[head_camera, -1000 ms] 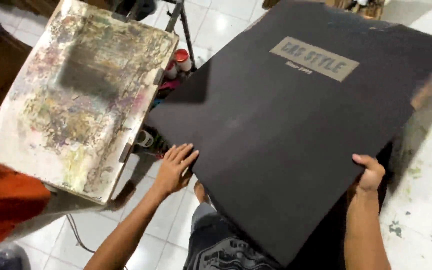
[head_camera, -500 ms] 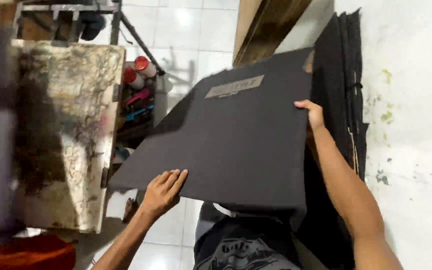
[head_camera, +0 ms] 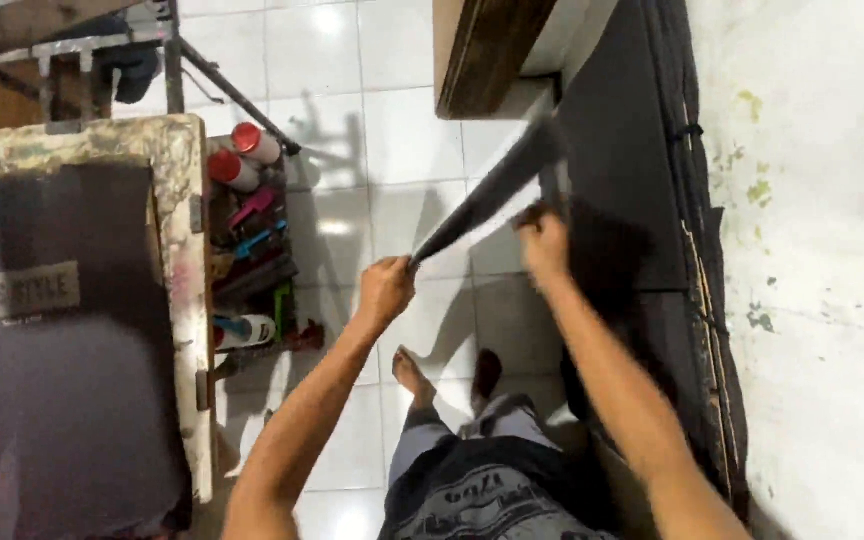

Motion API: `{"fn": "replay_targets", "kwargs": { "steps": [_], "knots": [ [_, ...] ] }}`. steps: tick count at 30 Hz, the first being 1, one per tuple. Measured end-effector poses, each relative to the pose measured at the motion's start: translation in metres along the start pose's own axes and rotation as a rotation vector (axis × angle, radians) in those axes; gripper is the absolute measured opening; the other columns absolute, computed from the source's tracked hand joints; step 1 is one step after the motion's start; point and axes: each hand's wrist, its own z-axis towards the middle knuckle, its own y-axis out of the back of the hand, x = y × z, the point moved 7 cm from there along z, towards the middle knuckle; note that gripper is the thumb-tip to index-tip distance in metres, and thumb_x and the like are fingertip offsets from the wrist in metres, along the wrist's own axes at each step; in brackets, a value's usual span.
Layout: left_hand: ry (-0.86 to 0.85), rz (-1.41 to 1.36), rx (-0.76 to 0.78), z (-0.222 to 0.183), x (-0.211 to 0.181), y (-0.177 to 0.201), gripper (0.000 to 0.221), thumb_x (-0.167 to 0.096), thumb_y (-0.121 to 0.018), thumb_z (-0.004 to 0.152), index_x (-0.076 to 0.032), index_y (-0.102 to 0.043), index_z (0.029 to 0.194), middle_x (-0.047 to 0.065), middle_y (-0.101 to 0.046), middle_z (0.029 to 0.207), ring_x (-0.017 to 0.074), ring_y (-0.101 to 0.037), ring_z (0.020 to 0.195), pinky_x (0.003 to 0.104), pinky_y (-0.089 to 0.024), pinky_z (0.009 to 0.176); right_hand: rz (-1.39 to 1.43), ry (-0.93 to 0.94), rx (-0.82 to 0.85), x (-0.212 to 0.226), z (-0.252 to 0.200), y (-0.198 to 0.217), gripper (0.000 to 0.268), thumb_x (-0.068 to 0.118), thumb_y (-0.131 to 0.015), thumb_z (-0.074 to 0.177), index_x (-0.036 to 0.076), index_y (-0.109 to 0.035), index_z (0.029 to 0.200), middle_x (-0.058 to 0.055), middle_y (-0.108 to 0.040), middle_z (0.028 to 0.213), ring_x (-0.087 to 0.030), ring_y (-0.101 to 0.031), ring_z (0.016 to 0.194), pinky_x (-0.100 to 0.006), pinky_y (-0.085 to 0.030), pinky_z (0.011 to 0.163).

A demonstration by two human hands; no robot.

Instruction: A person picks up freshly screen-printed fabric panels from a manual press and stacks them against a wall, occasionally wiping the press.

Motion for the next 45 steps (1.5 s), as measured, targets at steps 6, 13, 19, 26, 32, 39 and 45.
{"fn": "replay_targets", "kwargs": {
  "steps": [6, 13, 19, 26, 32, 39, 45],
  "knots": [
    [0.27, 0.077, 0.204, 0.029, 0.037, -0.146, 0.026, -0.025, -0.068, 0.089, -0.005, -0.069, 0.073, 0.014, -0.064, 0.058, 0.0391, -0.068, 0.056, 0.049, -0.053, 0.051, -0.597, 0.318, 0.22, -0.034, -0.151, -0.058, 0.051, 0.023, -0.065, 0.097, -0.003, -0.059, 0.14, -0.025, -0.064, 0.133, -0.04, -0.059, 0.128, -0.051, -0.047, 0.108],
    [0.616, -0.004, 0.285, 0.028, 0.02, -0.237, 0.02, -0.022, -0.068, 0.088, -0.004, -0.071, 0.081, 0.02, -0.07, 0.069, 0.0456, -0.073, 0.072, 0.055, -0.059, 0.066, -0.787, 0.021, 0.319, -0.05, -0.186, -0.086, 0.074, 0.019, -0.069, 0.085, -0.001, -0.043, 0.152, -0.028, -0.058, 0.137, -0.044, -0.059, 0.127, -0.054, -0.052, 0.101],
    [0.779, -0.148, 0.402, 0.036, 0.001, -0.266, 0.024, -0.025, -0.067, 0.088, -0.003, -0.077, 0.092, 0.022, -0.073, 0.078, 0.0437, -0.075, 0.085, 0.051, -0.06, 0.072, -1.551, 0.347, 0.336, -0.23, -0.117, -0.023, 0.019, 0.008, -0.053, 0.094, -0.003, -0.068, 0.091, -0.025, -0.068, 0.089, -0.034, -0.07, 0.076, -0.041, -0.054, 0.057],
    [0.908, -0.628, 0.539, 0.024, -0.03, -0.186, 0.071, -0.048, -0.07, 0.097, 0.005, -0.058, 0.143, 0.028, -0.061, 0.139, 0.0403, -0.06, 0.13, 0.052, -0.052, 0.107, -1.261, -0.028, 0.19, -0.185, -0.095, 0.082, 0.049, 0.018, -0.057, 0.094, -0.003, -0.054, 0.138, -0.02, -0.075, 0.105, -0.039, -0.076, 0.093, -0.054, -0.059, 0.086],
    [1.221, -0.469, 0.605, -0.211, 0.092, -0.162, 0.07, -0.043, -0.07, 0.097, 0.007, -0.057, 0.143, 0.035, -0.068, 0.124, 0.0415, -0.069, 0.113, 0.049, -0.061, 0.091, -1.169, 0.094, 0.134, -0.13, -0.097, 0.094, 0.052, 0.008, -0.055, 0.091, -0.011, -0.052, 0.14, -0.03, -0.074, 0.093, -0.045, -0.075, 0.083, -0.06, -0.057, 0.071],
    [1.53, -0.272, 0.59, -0.398, 0.09, -0.045, 0.037, -0.037, -0.07, 0.091, -0.002, -0.07, 0.081, 0.012, -0.068, 0.07, 0.0213, -0.062, 0.056, 0.032, -0.042, 0.045, -1.212, 0.296, -0.061, -0.137, -0.022, 0.094, 0.013, 0.007, -0.067, 0.084, 0.004, -0.062, 0.095, -0.018, -0.068, 0.073, -0.042, -0.068, 0.065, -0.054, -0.052, 0.051],
    [1.802, -0.467, 0.382, -0.45, 0.077, -0.034, 0.055, -0.033, -0.069, 0.092, 0.005, -0.067, 0.132, 0.027, -0.074, 0.11, 0.034, -0.072, 0.086, 0.039, -0.054, 0.072, -1.277, 0.06, 0.057, -0.134, -0.018, 0.155, 0.025, 0.025, -0.068, 0.093, 0.004, -0.06, 0.104, -0.024, -0.073, 0.09, -0.05, -0.07, 0.084, -0.057, -0.053, 0.073]
  ]
}}
